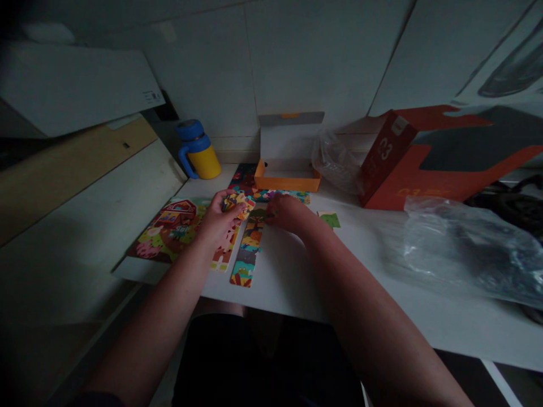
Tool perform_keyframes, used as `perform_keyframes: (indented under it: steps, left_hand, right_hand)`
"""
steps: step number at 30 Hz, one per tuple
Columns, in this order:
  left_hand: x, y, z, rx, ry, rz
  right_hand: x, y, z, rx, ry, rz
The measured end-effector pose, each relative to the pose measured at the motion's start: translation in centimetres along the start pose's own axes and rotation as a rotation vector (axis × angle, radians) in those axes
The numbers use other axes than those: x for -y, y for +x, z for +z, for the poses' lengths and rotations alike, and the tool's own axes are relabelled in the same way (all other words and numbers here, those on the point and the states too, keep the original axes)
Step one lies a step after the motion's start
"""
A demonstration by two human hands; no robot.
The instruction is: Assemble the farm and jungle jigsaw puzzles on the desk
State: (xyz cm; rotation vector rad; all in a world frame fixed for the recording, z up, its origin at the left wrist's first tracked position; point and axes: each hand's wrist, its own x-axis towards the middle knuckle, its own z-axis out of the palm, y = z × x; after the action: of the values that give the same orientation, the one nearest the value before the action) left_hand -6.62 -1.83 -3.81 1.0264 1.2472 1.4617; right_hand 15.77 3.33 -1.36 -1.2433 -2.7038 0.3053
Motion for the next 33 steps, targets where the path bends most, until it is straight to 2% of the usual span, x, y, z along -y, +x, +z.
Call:
perform_keyframes:
  steps: [5, 7, 11, 13, 16, 22, 26, 33]
  left_hand:
    - [-0.3, -0.3, 0.3, 0.013, -0.033, -0.005]
    - [-0.5, -0.5, 0.5, 0.016, -0.044, -0.005]
    - [-0.6, -0.6, 0.7, 0.022, -0.047, -0.001]
    - [-0.5, -0.5, 0.7, 0.028, -0.027, 0.008]
    - [-0.3, -0.6, 0.7, 0.058, 0.011, 0.024]
    - [-0.4, -0.9, 0.9, 0.09, -0.051, 0.021]
    - [-0.6, -1.0, 0.9, 0.079, -0.059, 0.01]
    - [-0.7, -1.0, 0.9, 0.063, 0.084, 0.048]
  right_hand:
    - [-0.1, 0.2, 0.0, 0.007, 0.042, -0.028]
    - [0.1, 0.1, 0.0, -0.037, 0.088, -0.006]
    - [0.7, 0.0, 0.4, -0.206, 0.405, 0.081]
    - [1.0, 0.2, 0.8, -0.231, 0.587, 0.086]
    - [1.1, 0.7, 1.7, -0.25, 0.742, 0.136]
    - [0.9, 1.2, 2.4, -0.198, 1.157, 0.235]
    - [1.0, 1.3, 2.4, -0.245, 1.216, 0.267]
    - [2.1, 1.0, 1.9, -0.192, 1.379, 0.296]
